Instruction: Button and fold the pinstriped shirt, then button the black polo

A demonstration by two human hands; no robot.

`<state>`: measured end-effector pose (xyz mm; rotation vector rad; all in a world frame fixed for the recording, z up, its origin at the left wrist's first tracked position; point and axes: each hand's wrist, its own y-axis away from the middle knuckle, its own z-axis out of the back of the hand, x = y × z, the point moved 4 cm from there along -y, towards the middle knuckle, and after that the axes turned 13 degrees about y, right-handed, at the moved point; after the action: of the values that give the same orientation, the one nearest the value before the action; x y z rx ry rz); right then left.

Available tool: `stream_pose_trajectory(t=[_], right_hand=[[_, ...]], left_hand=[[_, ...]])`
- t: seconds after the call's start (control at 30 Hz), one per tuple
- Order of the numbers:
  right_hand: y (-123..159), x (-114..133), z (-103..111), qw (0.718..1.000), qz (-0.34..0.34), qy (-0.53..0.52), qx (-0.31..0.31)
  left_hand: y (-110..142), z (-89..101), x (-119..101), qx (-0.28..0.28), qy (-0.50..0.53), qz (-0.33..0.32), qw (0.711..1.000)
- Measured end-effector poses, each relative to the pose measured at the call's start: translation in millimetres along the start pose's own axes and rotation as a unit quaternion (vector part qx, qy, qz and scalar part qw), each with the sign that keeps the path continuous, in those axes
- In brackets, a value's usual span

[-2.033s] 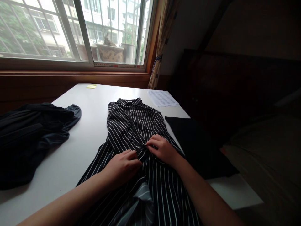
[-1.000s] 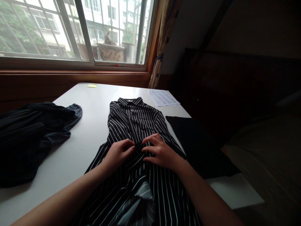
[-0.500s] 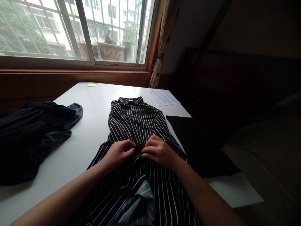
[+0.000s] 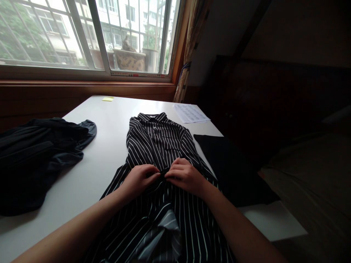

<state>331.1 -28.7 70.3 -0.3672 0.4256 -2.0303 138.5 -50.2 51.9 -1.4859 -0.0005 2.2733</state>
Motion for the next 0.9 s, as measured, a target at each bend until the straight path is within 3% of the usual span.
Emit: stream_pose_trajectory(t=[0.37, 0.57, 0.9], right_hand=[[-0.4, -2.1, 0.6, 1.0, -0.01, 0.0, -0.014], [-0.5, 1.5, -3.8, 0.999, 0.005, 0.032, 0.006], [-3.0, 9.0, -1.7, 0.995, 0.01, 0.093, -0.017]], left_hand=[[0.5, -0.5, -1.2, 0.002, -0.003, -0.015, 1.0], [-0.2, -1.1, -1.0, 0.007, 0.008, -0.026, 1.0], [-0.3, 0.7, -4.7, 0.015, 0.034, -0.019, 0.999]])
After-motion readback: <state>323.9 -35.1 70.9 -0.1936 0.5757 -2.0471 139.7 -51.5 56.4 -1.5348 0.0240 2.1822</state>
